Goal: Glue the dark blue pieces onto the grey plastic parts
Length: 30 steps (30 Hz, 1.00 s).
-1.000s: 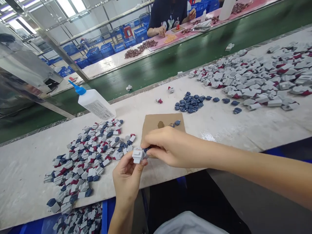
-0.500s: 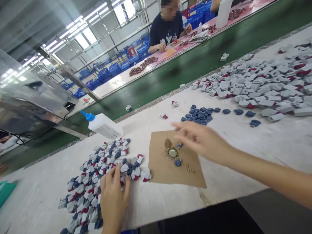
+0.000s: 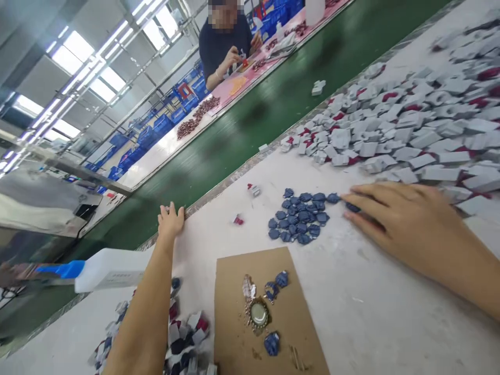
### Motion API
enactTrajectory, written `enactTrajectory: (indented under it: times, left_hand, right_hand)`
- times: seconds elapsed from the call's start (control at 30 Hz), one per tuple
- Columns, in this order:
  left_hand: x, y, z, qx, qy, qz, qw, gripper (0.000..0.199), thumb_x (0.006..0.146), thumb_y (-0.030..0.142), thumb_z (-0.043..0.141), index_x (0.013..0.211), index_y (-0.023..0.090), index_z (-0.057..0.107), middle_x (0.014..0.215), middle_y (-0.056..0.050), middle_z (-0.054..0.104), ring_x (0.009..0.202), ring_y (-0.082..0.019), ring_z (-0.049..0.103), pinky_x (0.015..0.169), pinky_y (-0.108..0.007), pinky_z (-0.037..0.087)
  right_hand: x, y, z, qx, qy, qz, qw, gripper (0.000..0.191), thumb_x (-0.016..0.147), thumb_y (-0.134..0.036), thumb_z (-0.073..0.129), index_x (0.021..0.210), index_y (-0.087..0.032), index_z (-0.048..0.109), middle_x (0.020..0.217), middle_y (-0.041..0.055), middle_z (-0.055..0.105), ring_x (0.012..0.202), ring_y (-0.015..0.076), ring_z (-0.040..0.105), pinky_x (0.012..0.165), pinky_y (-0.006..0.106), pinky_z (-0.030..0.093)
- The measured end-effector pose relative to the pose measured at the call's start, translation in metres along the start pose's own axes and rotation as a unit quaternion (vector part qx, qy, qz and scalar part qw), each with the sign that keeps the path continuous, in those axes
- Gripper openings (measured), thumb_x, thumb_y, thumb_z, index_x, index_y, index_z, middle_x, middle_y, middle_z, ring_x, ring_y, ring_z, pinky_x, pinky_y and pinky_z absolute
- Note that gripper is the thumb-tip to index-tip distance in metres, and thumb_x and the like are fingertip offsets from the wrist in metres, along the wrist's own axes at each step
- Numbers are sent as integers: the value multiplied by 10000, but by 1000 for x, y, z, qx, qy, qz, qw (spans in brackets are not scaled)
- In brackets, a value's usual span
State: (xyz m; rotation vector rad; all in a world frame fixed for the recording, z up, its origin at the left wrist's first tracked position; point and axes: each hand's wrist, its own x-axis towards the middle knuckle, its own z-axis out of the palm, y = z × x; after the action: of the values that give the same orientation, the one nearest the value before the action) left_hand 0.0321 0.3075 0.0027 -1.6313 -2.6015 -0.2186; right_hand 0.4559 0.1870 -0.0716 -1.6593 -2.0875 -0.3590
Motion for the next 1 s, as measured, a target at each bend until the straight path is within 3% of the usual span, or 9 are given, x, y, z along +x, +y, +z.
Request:
enactTrajectory:
  times: [0.1, 0.27, 0.4, 0.5, 0.67, 0.77, 0.83, 0.9, 1.0]
  left_hand:
    - [19, -13, 14, -9, 11, -7, 1000, 363, 843, 304, 442, 1172, 160, 489, 1350, -138, 355, 1224, -323, 328, 918, -520, 361]
    - [9, -35, 4, -58, 66, -39, 995, 343, 817, 294, 511, 1134, 161, 494, 1224, -98, 461, 1081, -241, 469, 871, -467, 410]
    - [-4, -25, -16, -165, 85, -10, 983, 325, 810, 278, 517, 1108, 149, 497, 1152, -95, 506, 1044, -230, 486, 862, -453, 405]
    - [-30, -11, -36, -285, 82, 32, 954, 327, 795, 267, 522, 1100, 162, 470, 1005, -73, 573, 938, -190, 529, 812, -362, 424]
    - [-116, -11, -63, -492, 8, 82, 867, 289, 739, 395, 548, 938, 189, 507, 807, -13, 553, 661, -103, 521, 537, -201, 437]
    - [-175, -27, -68, -574, -54, 67, 814, 292, 723, 465, 540, 804, 191, 479, 630, 42, 435, 475, -57, 395, 400, -167, 349]
    - [-210, -40, -69, -613, -81, 40, 785, 311, 750, 500, 484, 802, 197, 439, 634, 52, 393, 438, -41, 332, 348, -148, 260]
    - [-237, -51, -69, -671, -121, -7, 731, 315, 760, 506, 458, 796, 196, 418, 679, 44, 393, 443, -32, 321, 333, -136, 199]
    - [-265, -64, -70, -762, -176, -75, 619, 282, 742, 461, 494, 786, 187, 444, 733, 30, 436, 468, -32, 358, 329, -130, 202]
  right_hand:
    - [4, -7, -14, -1, 9, -44, 999, 378, 879, -379, 315, 955, -184, 630, 940, 69, 640, 897, 236, 550, 767, 387, 393]
    - [-2, -13, -24, 21, -11, -83, 996, 422, 886, -268, 256, 1033, -73, 600, 987, 159, 616, 920, 276, 532, 808, 404, 406]
    - [-5, -12, -23, 13, -30, -95, 995, 392, 873, -234, 260, 1061, -112, 583, 1019, 144, 602, 913, 272, 555, 731, 388, 437]
    - [-1, -14, -29, 52, -77, -78, 993, 347, 872, -220, 299, 1072, -148, 573, 1055, 133, 583, 909, 244, 566, 721, 348, 448]
    - [5, -51, -61, 230, -115, -27, 966, 256, 843, -297, 431, 1019, -193, 585, 1029, 110, 610, 807, 202, 590, 695, 311, 466]
    - [4, -87, -80, 314, -185, -16, 931, 286, 808, -375, 485, 987, -187, 605, 871, 91, 644, 684, 187, 591, 606, 310, 481]
    - [3, -111, -88, 356, -227, -35, 906, 300, 800, -396, 485, 983, -197, 615, 827, 75, 649, 681, 189, 592, 576, 310, 481]
    - [3, -130, -91, 384, -250, -68, 886, 282, 809, -376, 460, 971, -215, 624, 905, 70, 647, 739, 195, 596, 575, 307, 482]
    - [1, -150, -91, 388, -277, -99, 873, 268, 817, -322, 438, 987, -228, 623, 993, 59, 635, 783, 196, 599, 603, 312, 485]
